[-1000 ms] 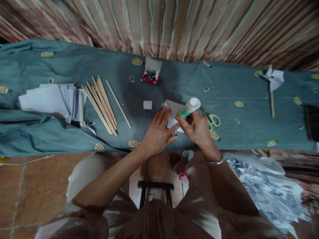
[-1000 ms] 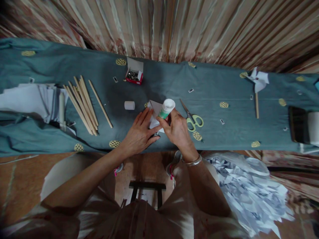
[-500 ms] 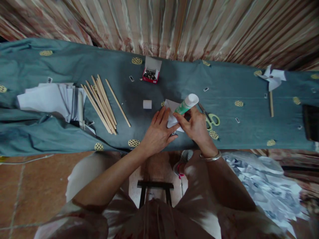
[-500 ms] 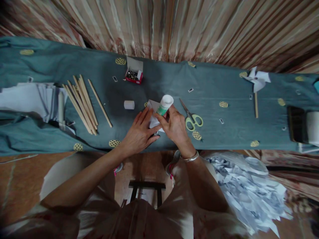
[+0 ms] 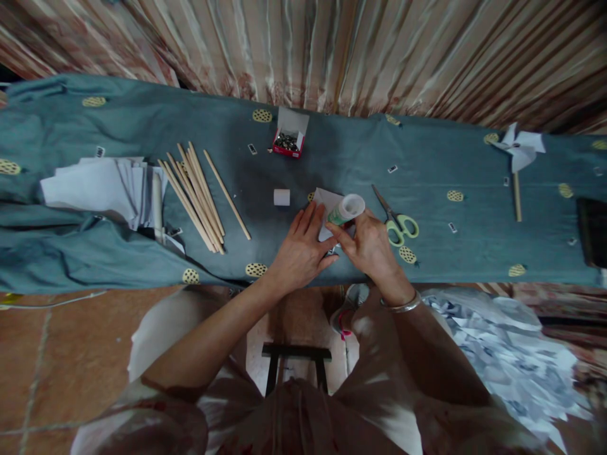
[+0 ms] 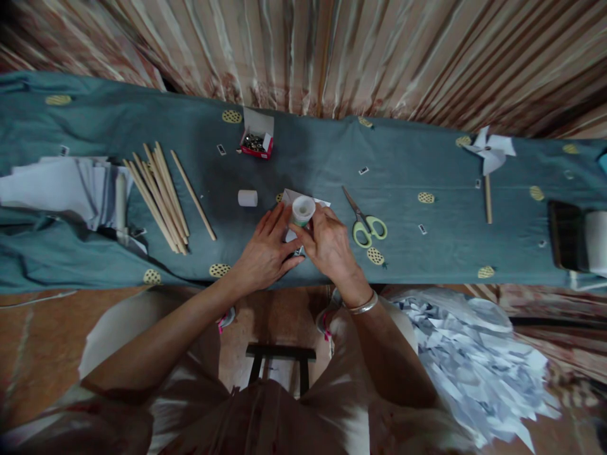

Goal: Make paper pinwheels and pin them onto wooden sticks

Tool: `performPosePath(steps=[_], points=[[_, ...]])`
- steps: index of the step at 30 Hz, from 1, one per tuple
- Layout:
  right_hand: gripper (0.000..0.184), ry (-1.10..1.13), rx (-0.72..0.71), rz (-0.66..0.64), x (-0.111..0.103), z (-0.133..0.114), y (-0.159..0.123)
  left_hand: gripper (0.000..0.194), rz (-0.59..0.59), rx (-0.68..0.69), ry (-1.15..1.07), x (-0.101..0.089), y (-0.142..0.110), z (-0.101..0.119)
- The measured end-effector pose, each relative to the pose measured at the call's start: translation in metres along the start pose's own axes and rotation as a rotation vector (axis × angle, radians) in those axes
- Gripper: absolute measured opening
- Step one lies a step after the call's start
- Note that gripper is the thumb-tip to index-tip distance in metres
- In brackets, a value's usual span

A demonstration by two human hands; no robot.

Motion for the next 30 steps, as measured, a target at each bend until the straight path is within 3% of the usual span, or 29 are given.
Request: performPosePath(steps=[12, 17, 23, 27, 30], points=[[0.033, 0.004, 0.009, -0.031, -0.004, 0.006, -0.005, 0.042, -0.007, -0.001, -0.005, -0.001, 0.0, 0.001], [0.034, 0.043, 0.173, 0.063, -0.007, 0.011, -0.004, 0.048, -0.007, 0.002, -0.004, -0.001, 0.0, 0.0], [0.027, 0.612, 0.492, 0.265, -0.013, 0.029, 0.008, 0.048, 0.007, -0.005, -0.008, 0.002, -0.001, 0.0], [0.027, 0.951, 0.606, 0.198, -0.01, 0.037, 0.009, 0.05, 0.046, 0.037, -0.038, -0.005, -0.002, 0.002], [0.029, 1.083, 0.634, 0.15, -0.009, 0.038, 0.006, 0.048, 0.128, 0.085, -0.054, -0.022, -0.003, -0.002]])
Point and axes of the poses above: each hand's wrist, its own y-axis towards the middle knuckle, its own x-axis out of the palm, z = x × y, the point moved 1 cm from there along y, towards the middle knuckle, and after that the axes turned 14 degrees about -y, right-handed, at the moved point
